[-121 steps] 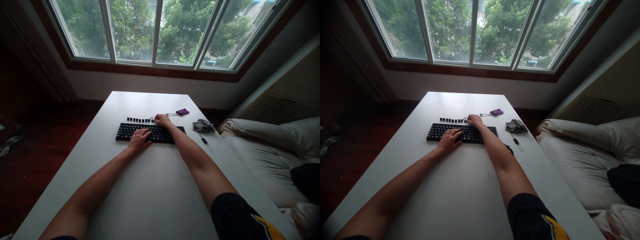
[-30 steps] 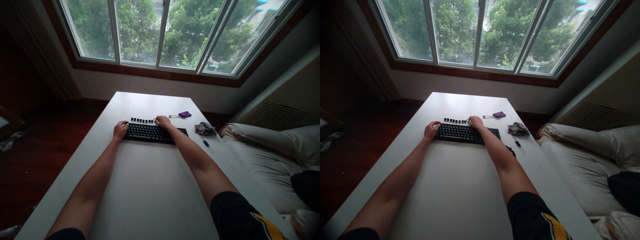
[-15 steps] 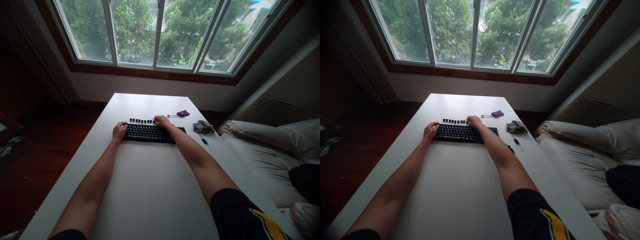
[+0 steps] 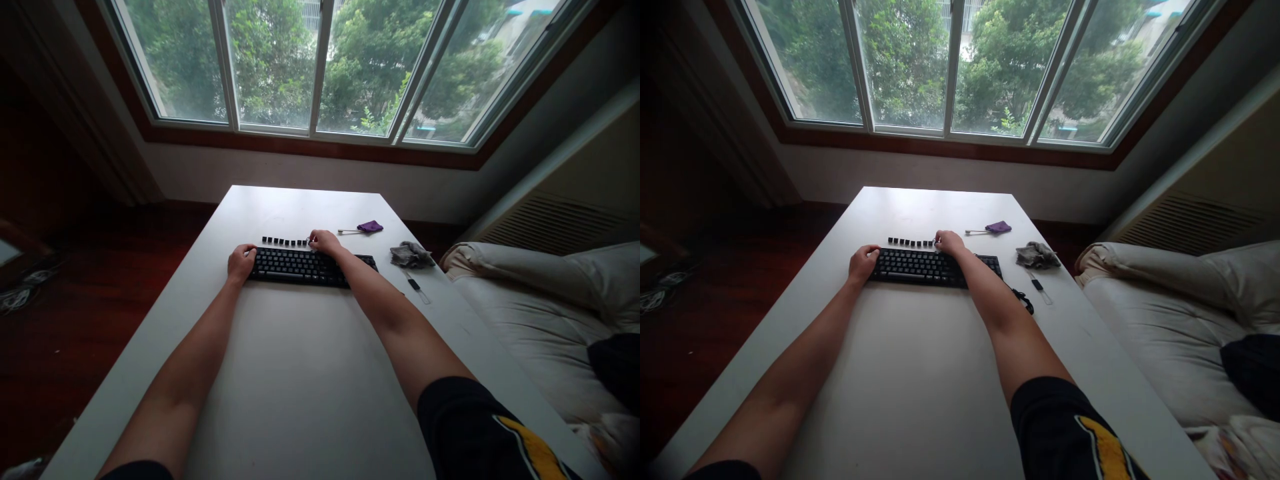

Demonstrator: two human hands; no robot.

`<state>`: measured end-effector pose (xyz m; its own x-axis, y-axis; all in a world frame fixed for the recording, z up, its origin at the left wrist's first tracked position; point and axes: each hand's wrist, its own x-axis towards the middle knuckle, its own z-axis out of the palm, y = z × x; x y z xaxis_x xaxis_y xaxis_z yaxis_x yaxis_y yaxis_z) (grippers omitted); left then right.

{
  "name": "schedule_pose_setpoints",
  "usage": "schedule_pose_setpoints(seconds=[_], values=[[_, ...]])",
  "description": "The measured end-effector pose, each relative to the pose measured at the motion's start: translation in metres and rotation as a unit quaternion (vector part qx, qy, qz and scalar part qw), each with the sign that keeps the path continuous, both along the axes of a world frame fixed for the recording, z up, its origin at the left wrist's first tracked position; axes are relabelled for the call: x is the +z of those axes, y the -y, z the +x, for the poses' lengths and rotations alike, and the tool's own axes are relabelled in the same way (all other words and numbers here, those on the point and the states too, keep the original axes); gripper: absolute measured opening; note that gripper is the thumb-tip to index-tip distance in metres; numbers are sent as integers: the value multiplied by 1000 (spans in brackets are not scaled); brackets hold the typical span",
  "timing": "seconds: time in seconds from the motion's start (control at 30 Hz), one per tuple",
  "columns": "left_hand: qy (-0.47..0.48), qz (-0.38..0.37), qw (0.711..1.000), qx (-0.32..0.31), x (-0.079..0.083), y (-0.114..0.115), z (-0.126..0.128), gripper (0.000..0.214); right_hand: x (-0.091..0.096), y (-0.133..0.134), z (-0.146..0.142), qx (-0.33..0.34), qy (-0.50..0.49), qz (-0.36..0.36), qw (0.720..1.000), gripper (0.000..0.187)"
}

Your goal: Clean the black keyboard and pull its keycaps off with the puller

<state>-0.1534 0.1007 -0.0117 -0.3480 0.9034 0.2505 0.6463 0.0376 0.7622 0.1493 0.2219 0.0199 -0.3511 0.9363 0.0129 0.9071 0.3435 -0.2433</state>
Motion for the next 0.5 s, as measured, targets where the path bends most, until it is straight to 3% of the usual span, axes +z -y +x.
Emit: schedule_pose_setpoints(seconds=[0.23, 0.5], values=[[1, 7, 1000, 0, -1, 0, 1, 26, -1, 1, 2, 3, -6, -2, 1000, 25], [-1, 6, 1000, 1, 0, -1, 1, 25, -1, 9, 6, 35, -68, 77, 994, 21]])
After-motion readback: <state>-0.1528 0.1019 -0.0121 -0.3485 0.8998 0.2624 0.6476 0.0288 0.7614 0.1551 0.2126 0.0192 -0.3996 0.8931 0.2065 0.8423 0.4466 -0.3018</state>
